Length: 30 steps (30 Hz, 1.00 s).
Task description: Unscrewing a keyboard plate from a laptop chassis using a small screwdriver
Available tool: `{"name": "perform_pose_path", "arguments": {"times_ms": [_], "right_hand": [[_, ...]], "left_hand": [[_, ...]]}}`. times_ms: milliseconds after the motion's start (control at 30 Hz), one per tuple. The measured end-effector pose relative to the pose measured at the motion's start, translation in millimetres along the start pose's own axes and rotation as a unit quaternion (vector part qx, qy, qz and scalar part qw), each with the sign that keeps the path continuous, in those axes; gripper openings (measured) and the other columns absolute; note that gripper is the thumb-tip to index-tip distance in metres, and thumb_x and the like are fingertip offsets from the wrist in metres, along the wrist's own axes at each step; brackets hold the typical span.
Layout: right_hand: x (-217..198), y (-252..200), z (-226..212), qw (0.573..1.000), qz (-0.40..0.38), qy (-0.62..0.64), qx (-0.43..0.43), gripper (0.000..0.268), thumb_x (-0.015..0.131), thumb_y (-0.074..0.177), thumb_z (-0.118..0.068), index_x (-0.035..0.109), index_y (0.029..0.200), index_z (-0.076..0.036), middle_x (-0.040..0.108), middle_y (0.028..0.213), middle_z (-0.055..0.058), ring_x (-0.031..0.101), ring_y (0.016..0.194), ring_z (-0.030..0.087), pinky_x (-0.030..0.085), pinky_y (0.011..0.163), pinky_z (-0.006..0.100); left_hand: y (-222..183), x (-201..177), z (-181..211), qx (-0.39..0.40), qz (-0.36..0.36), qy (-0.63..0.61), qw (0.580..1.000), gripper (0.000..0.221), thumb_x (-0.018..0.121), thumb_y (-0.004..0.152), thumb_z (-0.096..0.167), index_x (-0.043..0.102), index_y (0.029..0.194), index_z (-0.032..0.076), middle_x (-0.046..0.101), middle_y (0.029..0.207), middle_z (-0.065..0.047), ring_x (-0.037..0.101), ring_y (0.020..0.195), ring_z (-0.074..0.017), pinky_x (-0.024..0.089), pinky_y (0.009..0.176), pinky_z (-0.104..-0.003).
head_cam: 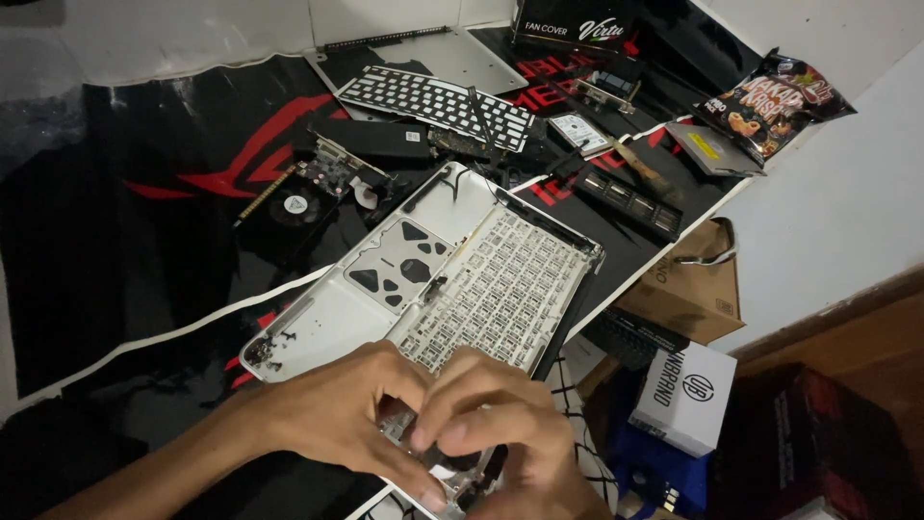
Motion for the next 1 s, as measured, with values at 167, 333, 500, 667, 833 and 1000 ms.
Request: {"name": "perform_pose_path", "arguments": {"times_ms": [167,333,500,667,833,1000], "right_hand": [[-2,-2,-7,0.999,0.026,-0.019,-0.025,0.049,0.087,0.073,-0.013,0.062,0.115,-0.015,0.058,0.096,0.007,0.062,0.083,0.018,0.057,0.076,0.032],[-2,11,-23,0.998,-0.015,-0.010,0.064,0.022,0.059,0.110,-0.024,0.060,0.132,-0.023,0.066,0.111,0.006,0.065,0.100,0.022,0.051,0.090,0.039],[-3,-3,0,0.997,0.031,-0.054,-0.044,0.037,0.078,0.092,-0.039,0.063,0.119,-0.018,0.058,0.096,0.007,0.063,0.085,0.018,0.057,0.076,0.031],[-1,7,-19,0.997,0.000,-0.005,0.075,0.020,0.064,0.109,-0.027,0.063,0.129,-0.025,0.066,0.109,0.008,0.066,0.098,0.023,0.054,0.087,0.038],[-6,-6,9,0.994,0.011,-0.062,-0.090,0.044,0.081,0.091,-0.037,0.060,0.121,-0.013,0.062,0.105,0.010,0.065,0.093,0.021,0.057,0.083,0.035],[-4,5,-18,0.999,0.016,-0.010,0.044,0.026,0.066,0.103,-0.019,0.060,0.127,-0.017,0.066,0.107,0.009,0.067,0.096,0.023,0.054,0.087,0.038]], "left_hand": [[-2,-1,-6,0.038,-0.002,0.032,0.999,0.022,0.092,0.078,0.025,0.076,0.085,0.012,0.049,0.065,0.008,0.034,0.058,-0.0053,0.027,0.050,-0.026],[-2,-3,-1,-0.006,0.018,-0.078,0.997,0.024,0.094,0.072,0.021,0.073,0.072,0.010,0.060,0.063,0.008,0.044,0.060,-0.0015,0.028,0.053,-0.023],[-1,-5,-5,-0.030,0.036,-0.009,0.999,0.030,0.098,0.065,0.027,0.077,0.078,0.011,0.056,0.064,0.009,0.041,0.061,-0.0035,0.029,0.053,-0.023],[-2,-4,2,0.006,-0.004,-0.083,0.997,0.017,0.091,0.078,0.019,0.077,0.080,0.009,0.060,0.066,0.006,0.044,0.062,-0.0036,0.028,0.055,-0.024],[-1,-4,-7,-0.050,0.024,-0.039,0.998,0.031,0.097,0.066,0.023,0.073,0.078,0.008,0.059,0.065,0.004,0.048,0.060,-0.0068,0.034,0.053,-0.025],[-3,-6,2,0.016,0.002,-0.056,0.998,0.021,0.090,0.079,0.018,0.070,0.077,0.011,0.055,0.067,0.006,0.044,0.060,-0.0058,0.032,0.055,-0.025]]}}
Point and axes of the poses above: each hand's wrist, its own y-axis towards the middle knuckle, its own x-axis out of the palm, z = x × y, the point moved 4 cm from there along y, towards the middle knuckle
